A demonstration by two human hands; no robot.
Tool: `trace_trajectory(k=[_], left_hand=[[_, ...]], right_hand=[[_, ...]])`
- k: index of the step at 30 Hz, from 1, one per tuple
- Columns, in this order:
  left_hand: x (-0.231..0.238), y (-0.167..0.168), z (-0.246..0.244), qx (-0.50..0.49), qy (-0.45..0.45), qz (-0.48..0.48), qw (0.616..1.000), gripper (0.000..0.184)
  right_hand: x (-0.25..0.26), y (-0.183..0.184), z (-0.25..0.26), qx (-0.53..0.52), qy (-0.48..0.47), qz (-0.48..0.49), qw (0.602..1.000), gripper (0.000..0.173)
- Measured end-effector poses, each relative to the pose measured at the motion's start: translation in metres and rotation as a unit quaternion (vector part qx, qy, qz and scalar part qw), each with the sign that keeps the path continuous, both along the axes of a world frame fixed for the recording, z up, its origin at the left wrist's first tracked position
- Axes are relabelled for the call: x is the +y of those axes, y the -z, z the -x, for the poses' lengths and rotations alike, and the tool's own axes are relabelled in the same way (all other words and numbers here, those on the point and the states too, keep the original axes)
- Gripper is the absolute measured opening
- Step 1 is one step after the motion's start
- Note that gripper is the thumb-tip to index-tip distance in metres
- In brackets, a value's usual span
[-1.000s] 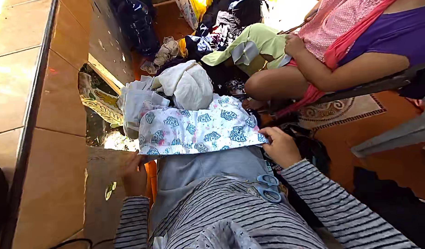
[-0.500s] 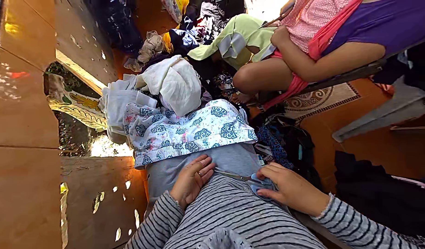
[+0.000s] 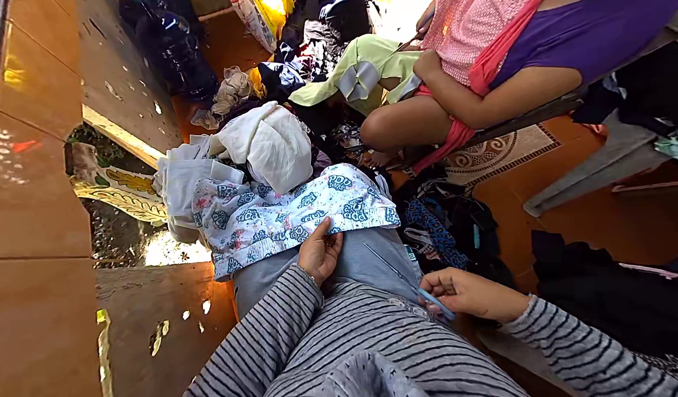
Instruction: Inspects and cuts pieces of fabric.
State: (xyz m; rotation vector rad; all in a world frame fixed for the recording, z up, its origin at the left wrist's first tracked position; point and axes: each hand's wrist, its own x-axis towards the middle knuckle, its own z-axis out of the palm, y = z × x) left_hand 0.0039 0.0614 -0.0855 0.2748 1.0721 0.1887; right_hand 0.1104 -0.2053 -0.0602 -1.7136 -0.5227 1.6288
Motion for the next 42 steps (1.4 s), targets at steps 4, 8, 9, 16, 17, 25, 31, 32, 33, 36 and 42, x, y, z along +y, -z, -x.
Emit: trace_trajectory(k=[4, 8, 9, 16, 17, 25, 31, 32, 33, 36, 42], left_hand=[[0.0, 0.001, -0.005, -0.007, 0.004, -0.024, 1.0, 0.011], [-0.005, -0.007, -0.002, -0.018, 0.0, -0.036, 0.999, 0.011], [-0.006, -0.009, -0.002, -0.019, -0.002, -0.037, 0.999, 0.012], [-0.018, -0.016, 0.002, -0.023, 0.012, -0.08, 0.996, 0.023], [-0.019, -0.017, 0.002, -0.027, 0.016, -0.087, 0.996, 0.023], [-0.022, -0.021, 0.002, -0.042, 0.031, -0.11, 0.993, 0.025], [-0.024, -0.019, 0.001, -0.046, 0.035, -0.124, 0.991, 0.027], [-0.024, -0.02, 0.001, -0.046, 0.039, -0.13, 0.99, 0.026], [-0.023, -0.02, 0.001, -0.043, 0.044, -0.136, 0.989, 0.026], [-0.025, -0.02, 0.002, -0.039, 0.057, -0.141, 0.988, 0.024], [-0.025, -0.019, 0.002, -0.045, 0.045, -0.134, 0.989, 0.025]], right_hand=[[-0.001, 0.01, 0.005, 0.192, 0.101, -0.068, 0.974, 0.045], [0.011, 0.009, 0.011, 0.267, 0.069, -0.102, 0.956, 0.057], [0.017, 0.008, 0.013, 0.266, 0.067, -0.101, 0.956, 0.057], [0.062, 0.004, 0.033, 0.195, 0.11, -0.104, 0.969, 0.043], [0.068, 0.004, 0.036, 0.182, 0.125, -0.107, 0.969, 0.039], [0.092, -0.002, 0.055, 0.122, 0.248, -0.078, 0.958, 0.015], [0.091, 0.001, 0.059, 0.092, 0.251, -0.065, 0.961, 0.005], [0.092, -0.001, 0.058, 0.11, 0.252, -0.065, 0.959, 0.003], [0.093, -0.002, 0.057, 0.129, 0.249, -0.066, 0.958, 0.004], [0.091, 0.004, 0.051, 0.198, 0.236, -0.083, 0.948, 0.021], [0.088, 0.009, 0.059, 0.148, 0.249, -0.124, 0.949, 0.023]])
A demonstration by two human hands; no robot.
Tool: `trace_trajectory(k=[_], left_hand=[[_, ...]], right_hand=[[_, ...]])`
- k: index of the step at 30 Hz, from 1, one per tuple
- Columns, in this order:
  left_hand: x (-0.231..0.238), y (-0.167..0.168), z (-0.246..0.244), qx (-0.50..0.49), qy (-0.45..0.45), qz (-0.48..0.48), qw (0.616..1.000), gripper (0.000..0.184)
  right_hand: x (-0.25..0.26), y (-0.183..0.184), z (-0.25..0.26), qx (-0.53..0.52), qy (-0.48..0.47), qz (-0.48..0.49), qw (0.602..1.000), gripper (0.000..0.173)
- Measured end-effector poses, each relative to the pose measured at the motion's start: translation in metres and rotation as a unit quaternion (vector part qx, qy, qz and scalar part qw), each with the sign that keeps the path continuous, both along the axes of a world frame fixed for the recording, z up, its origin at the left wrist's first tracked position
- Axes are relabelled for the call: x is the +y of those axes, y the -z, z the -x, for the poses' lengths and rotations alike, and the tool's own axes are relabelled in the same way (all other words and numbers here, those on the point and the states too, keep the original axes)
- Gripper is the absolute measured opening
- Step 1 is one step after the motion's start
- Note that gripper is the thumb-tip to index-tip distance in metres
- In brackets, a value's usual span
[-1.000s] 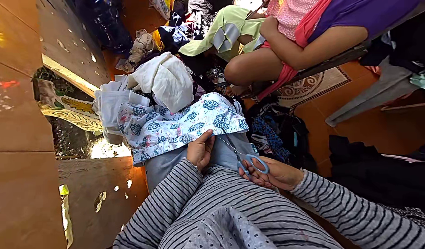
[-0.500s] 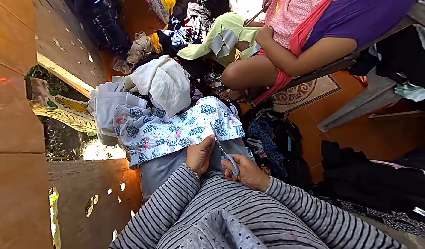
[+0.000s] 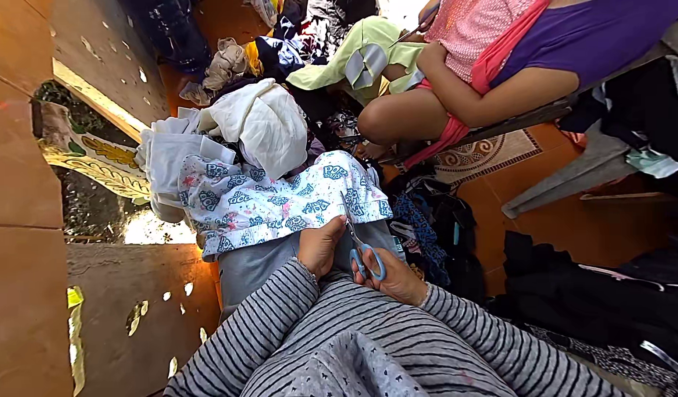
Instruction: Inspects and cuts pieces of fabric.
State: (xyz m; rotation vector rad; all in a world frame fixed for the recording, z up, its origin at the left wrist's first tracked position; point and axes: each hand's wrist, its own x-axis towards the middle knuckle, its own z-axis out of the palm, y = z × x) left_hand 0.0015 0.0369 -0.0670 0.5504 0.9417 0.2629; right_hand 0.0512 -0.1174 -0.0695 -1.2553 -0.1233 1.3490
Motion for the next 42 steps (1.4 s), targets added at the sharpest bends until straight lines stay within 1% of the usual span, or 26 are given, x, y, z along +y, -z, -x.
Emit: trace_trajectory(k=[2, 3, 6, 7, 8, 9, 10, 12, 13, 15, 18, 19, 21, 22, 24, 27, 29, 31, 34, 38, 41, 42], left_hand=[[0.0, 0.0, 0.0, -0.005, -0.004, 0.0, 1.0, 0.025], [0.001, -0.001, 0.0, -0.007, -0.006, -0.001, 1.0, 0.025], [0.001, -0.002, 0.001, -0.009, 0.006, -0.007, 1.0, 0.025], [0.0, -0.002, 0.002, -0.008, 0.015, -0.01, 1.0, 0.023], [-0.001, -0.002, 0.002, -0.009, 0.023, -0.011, 1.0, 0.022], [-0.001, -0.003, 0.002, -0.011, 0.026, -0.011, 1.0, 0.022], [-0.001, -0.003, 0.002, -0.011, 0.024, -0.011, 1.0, 0.022], [0.0, -0.002, 0.002, -0.009, 0.014, -0.012, 1.0, 0.023], [0.0, -0.001, 0.002, -0.011, 0.009, -0.01, 1.0, 0.024], [0.001, -0.001, 0.002, -0.011, 0.0, -0.009, 1.0, 0.023], [0.001, -0.002, 0.004, -0.011, 0.009, -0.01, 1.0, 0.021], [0.001, -0.002, 0.004, -0.013, 0.021, -0.013, 1.0, 0.021], [-0.001, -0.003, 0.005, -0.015, 0.039, -0.017, 0.999, 0.022], [-0.001, -0.003, 0.005, -0.014, 0.038, -0.018, 0.999, 0.022], [0.001, -0.002, 0.005, -0.011, 0.028, -0.017, 0.999, 0.022], [0.002, -0.001, 0.006, -0.006, 0.02, -0.008, 1.0, 0.021], [0.001, -0.001, 0.007, -0.004, 0.027, -0.013, 1.0, 0.021], [-0.001, -0.001, 0.009, 0.0, 0.051, -0.029, 0.998, 0.022], [-0.002, -0.002, 0.01, 0.001, 0.066, -0.037, 0.997, 0.021], [0.002, 0.001, 0.011, -0.016, 0.036, -0.021, 0.999, 0.018], [0.006, 0.003, 0.01, -0.043, -0.024, 0.011, 0.999, 0.013], [0.009, 0.003, 0.01, -0.049, -0.041, 0.02, 0.998, 0.016]], right_hand=[[0.001, -0.004, 0.003, -0.035, 0.009, 0.018, 0.999, 0.024], [0.002, -0.006, 0.003, -0.036, 0.011, 0.025, 0.999, 0.023], [0.002, -0.004, 0.0, 0.016, 0.001, 0.009, 1.0, 0.018], [0.001, 0.0, -0.002, 0.043, -0.007, -0.009, 0.999, 0.028], [0.001, 0.002, -0.004, 0.058, -0.006, -0.017, 0.998, 0.043], [0.002, 0.004, -0.004, 0.058, -0.003, -0.02, 0.998, 0.05], [0.002, 0.005, -0.003, 0.045, -0.002, -0.022, 0.999, 0.047], [0.001, 0.004, 0.001, -0.004, -0.004, -0.018, 1.0, 0.026], [0.001, 0.003, 0.002, -0.028, -0.003, -0.014, 1.0, 0.019], [0.0, 0.001, 0.004, -0.047, 0.004, -0.009, 0.999, 0.02], [0.0, -0.002, 0.001, -0.01, 0.005, -0.002, 1.0, 0.016], [0.001, -0.001, -0.002, 0.007, -0.002, -0.005, 1.0, 0.018], [0.002, 0.001, -0.006, 0.008, -0.015, -0.008, 1.0, 0.029], [0.003, 0.001, -0.005, 0.0, -0.014, -0.007, 1.0, 0.027], [0.005, -0.001, -0.001, -0.028, 0.0, 0.001, 1.0, 0.016], [0.005, -0.004, 0.002, -0.046, 0.009, 0.013, 0.999, 0.016], [0.006, -0.004, 0.0, -0.023, 0.006, 0.018, 1.0, 0.014], [0.008, -0.003, -0.004, 0.005, 0.003, 0.013, 1.0, 0.018], [0.01, -0.004, -0.009, 0.005, 0.001, 0.011, 1.0, 0.022], [0.009, -0.003, -0.005, -0.017, 0.01, 0.021, 1.0, 0.017], [0.007, -0.003, -0.006, -0.01, 0.003, 0.027, 1.0, 0.015], [0.006, -0.003, -0.007, -0.007, -0.006, 0.026, 1.0, 0.014]])
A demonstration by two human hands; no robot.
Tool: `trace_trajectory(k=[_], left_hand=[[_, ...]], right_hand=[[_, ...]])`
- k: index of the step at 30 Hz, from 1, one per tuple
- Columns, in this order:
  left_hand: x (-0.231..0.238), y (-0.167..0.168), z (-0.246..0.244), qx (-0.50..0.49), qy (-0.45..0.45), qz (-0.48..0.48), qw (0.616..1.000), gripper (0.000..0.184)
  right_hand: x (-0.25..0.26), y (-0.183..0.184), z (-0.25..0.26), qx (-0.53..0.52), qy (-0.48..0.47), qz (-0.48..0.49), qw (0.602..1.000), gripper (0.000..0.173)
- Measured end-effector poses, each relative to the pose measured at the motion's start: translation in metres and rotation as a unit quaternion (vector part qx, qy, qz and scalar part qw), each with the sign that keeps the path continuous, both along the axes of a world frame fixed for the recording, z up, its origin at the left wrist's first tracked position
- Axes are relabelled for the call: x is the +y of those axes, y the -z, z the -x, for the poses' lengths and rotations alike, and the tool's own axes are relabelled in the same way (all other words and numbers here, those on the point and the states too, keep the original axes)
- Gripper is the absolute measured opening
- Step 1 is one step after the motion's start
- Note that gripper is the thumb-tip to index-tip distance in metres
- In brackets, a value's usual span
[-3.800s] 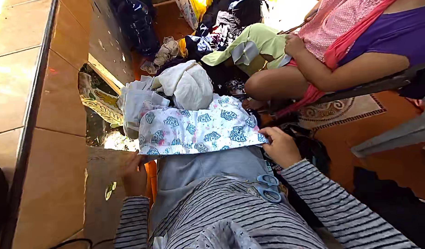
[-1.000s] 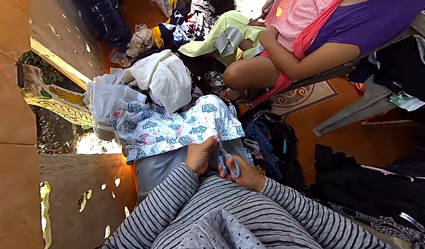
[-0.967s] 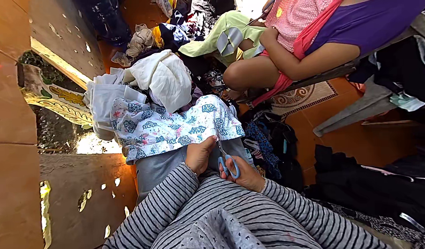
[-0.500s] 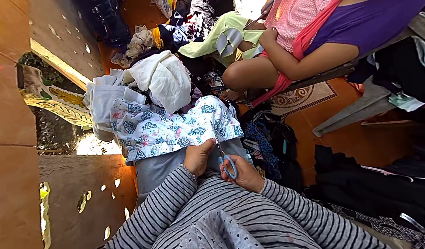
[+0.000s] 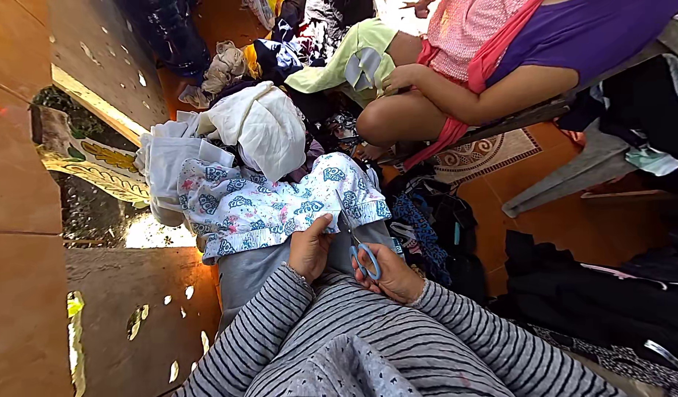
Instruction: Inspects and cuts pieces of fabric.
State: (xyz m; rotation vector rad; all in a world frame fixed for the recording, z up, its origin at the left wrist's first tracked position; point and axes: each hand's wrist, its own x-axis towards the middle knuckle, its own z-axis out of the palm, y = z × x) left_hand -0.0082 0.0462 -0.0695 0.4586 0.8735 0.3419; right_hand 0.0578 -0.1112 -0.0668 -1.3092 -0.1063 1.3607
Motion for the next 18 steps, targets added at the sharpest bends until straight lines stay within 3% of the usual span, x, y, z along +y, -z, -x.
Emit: trace_trajectory(k=[4, 8, 10, 18], left_hand=[[0.008, -0.002, 0.003, 0.01, -0.026, -0.067, 0.997, 0.026], [0.018, -0.002, 0.025, -0.037, -0.016, -0.238, 0.97, 0.041], [0.022, -0.005, 0.037, -0.056, -0.013, -0.292, 0.955, 0.041], [0.027, -0.02, 0.071, -0.082, 0.02, -0.33, 0.94, 0.042]], right_hand=[[-0.005, -0.001, -0.01, 0.011, -0.064, -0.02, 0.998, 0.013], [-0.015, 0.005, -0.022, -0.003, -0.166, -0.101, 0.981, 0.044], [-0.015, 0.008, -0.026, -0.035, -0.214, -0.144, 0.965, 0.051], [0.015, 0.011, -0.027, -0.1, -0.275, -0.19, 0.937, 0.051]])
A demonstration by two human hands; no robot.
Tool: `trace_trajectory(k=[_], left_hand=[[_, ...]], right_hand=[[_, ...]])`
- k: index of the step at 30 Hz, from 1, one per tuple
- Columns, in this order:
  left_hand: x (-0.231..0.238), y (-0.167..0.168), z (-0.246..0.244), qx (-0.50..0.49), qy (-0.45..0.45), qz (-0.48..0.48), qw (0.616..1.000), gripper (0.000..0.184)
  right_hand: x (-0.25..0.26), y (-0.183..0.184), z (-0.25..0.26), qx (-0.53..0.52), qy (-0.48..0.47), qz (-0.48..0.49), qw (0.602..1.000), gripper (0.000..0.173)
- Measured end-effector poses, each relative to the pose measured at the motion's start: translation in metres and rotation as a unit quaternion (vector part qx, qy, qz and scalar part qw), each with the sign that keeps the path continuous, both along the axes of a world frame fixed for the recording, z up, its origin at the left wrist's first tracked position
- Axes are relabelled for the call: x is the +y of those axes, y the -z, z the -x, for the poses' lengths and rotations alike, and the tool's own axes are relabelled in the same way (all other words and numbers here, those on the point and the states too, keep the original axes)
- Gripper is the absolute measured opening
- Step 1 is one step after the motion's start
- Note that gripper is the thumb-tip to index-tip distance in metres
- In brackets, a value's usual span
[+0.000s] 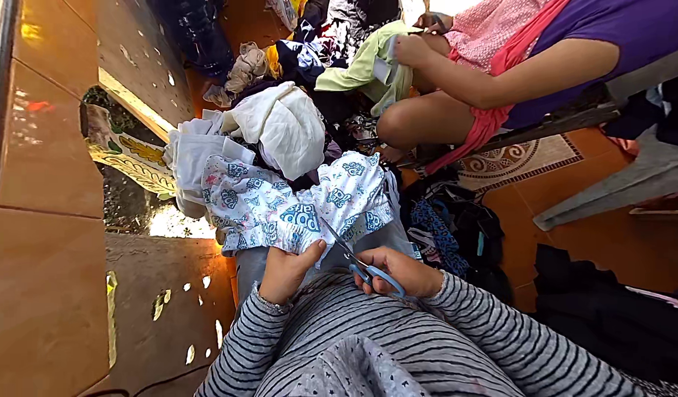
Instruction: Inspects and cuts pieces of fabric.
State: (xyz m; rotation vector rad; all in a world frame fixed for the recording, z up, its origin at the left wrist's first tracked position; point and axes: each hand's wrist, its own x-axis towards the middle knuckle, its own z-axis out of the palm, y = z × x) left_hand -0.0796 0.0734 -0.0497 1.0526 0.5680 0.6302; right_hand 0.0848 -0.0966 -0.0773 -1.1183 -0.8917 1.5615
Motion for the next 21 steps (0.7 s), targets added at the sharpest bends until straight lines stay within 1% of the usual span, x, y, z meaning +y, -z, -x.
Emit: trace_trajectory(k=[3, 6, 10, 12, 15, 17, 19, 21], left_hand=[[0.0, -0.003, 0.003, 0.008, -0.025, 0.012, 1.0, 0.045], [0.002, -0.005, 0.005, 0.01, -0.028, 0.011, 1.0, 0.046], [0.004, -0.006, 0.007, -0.007, -0.021, 0.001, 1.0, 0.048], [0.005, -0.007, 0.007, 0.003, -0.016, -0.009, 1.0, 0.047], [0.005, -0.01, 0.008, 0.009, -0.002, -0.012, 1.0, 0.046], [0.005, -0.01, 0.008, 0.004, -0.002, -0.006, 1.0, 0.046], [0.006, -0.009, 0.009, -0.001, 0.002, -0.006, 1.0, 0.046], [0.007, -0.008, 0.011, -0.005, 0.013, -0.016, 1.0, 0.045]], right_hand=[[0.008, 0.0, 0.004, 0.011, 0.006, -0.01, 1.0, 0.054], [0.011, 0.001, 0.007, 0.027, 0.009, -0.011, 1.0, 0.051], [0.009, 0.001, 0.0, 0.022, 0.001, -0.001, 1.0, 0.038], [0.008, 0.001, -0.005, 0.015, -0.008, 0.001, 1.0, 0.032], [0.007, 0.001, -0.013, -0.018, -0.022, 0.005, 1.0, 0.035], [0.005, -0.001, -0.017, -0.042, -0.029, 0.012, 0.999, 0.033], [0.004, -0.002, -0.019, -0.043, -0.031, 0.011, 0.999, 0.032], [0.003, -0.002, -0.019, -0.037, -0.041, 0.004, 0.998, 0.035]])
